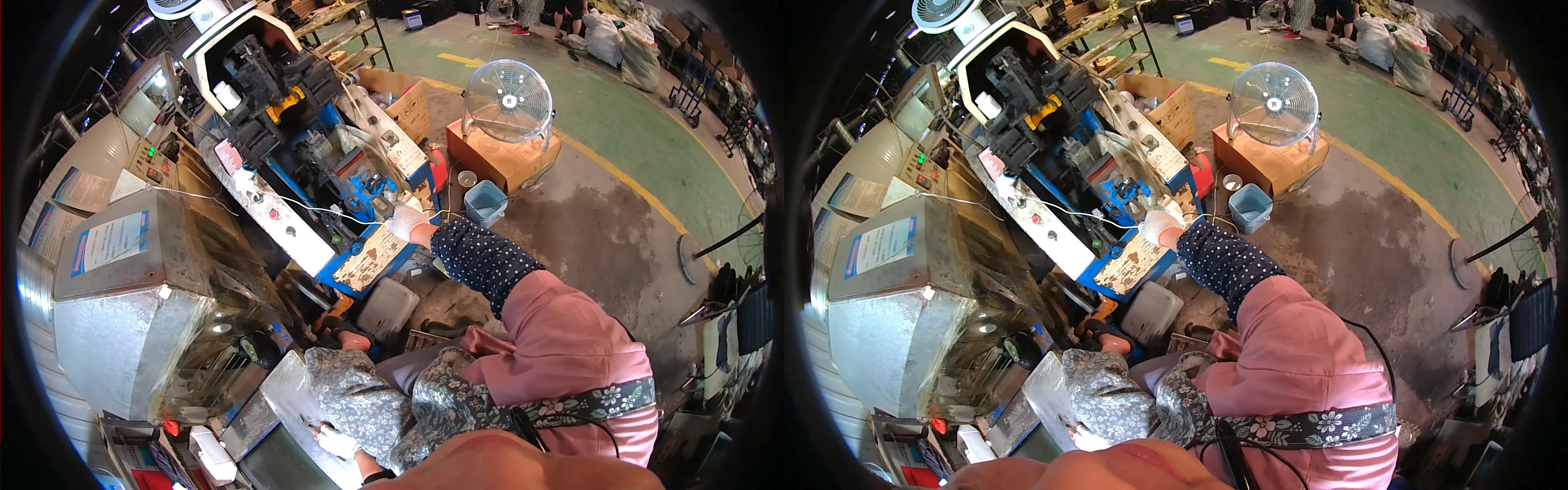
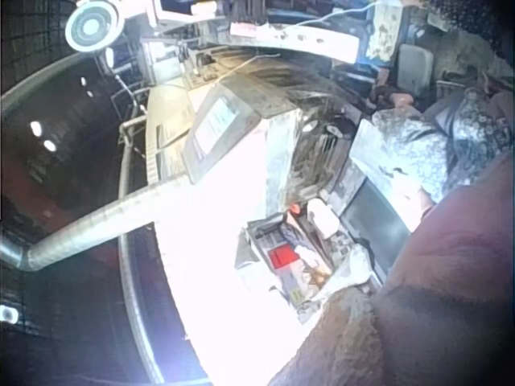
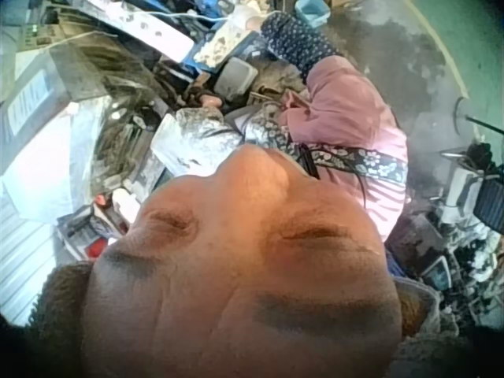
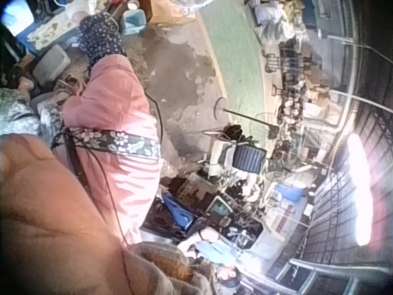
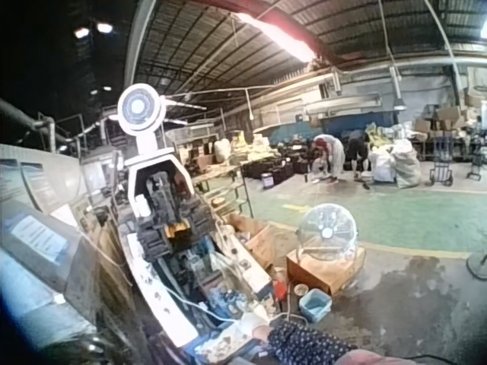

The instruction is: Manually inspect and prepare shoe soles and uppers for assembly at a workstation.

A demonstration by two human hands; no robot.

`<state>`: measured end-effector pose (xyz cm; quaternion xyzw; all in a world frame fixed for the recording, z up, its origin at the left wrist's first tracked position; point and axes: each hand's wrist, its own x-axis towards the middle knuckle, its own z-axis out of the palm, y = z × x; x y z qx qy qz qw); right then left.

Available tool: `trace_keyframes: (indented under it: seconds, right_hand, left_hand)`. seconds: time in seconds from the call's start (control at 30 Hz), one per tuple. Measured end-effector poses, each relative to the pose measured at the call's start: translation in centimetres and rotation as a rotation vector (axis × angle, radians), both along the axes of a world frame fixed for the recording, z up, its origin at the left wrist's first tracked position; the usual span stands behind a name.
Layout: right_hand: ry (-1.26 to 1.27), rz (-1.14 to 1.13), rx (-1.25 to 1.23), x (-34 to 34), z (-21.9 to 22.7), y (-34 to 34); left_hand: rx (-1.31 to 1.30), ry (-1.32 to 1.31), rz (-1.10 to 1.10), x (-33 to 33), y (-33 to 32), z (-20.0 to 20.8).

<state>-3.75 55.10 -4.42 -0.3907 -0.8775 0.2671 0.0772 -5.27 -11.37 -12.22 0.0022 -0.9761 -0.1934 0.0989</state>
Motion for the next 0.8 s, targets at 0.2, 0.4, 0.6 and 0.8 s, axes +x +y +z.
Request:
trace_keyframes:
  seconds: [0.2,0.4,0.6,0.8]
  right_hand:
    - [-0.005,0.004,-0.021,0.1,-0.1,0.0]
    - [-0.004,0.002,-0.016,0.2,0.7,-0.4]
    - [0.001,-0.016,0.008,0.5,1.1,-0.8]
    - [-0.019,0.010,0.036,0.2,0.3,-0.3]
  left_hand:
    - [-0.054,-0.034,-0.019,0.6,0.3,0.7]
    - [0.049,-0.008,-0.007,1.0,0.6,1.0]
    - [0.071,0.038,-0.011,0.7,0.4,0.8]
    - [0.207,-0.048,0.041,1.2,0.8,1.7]
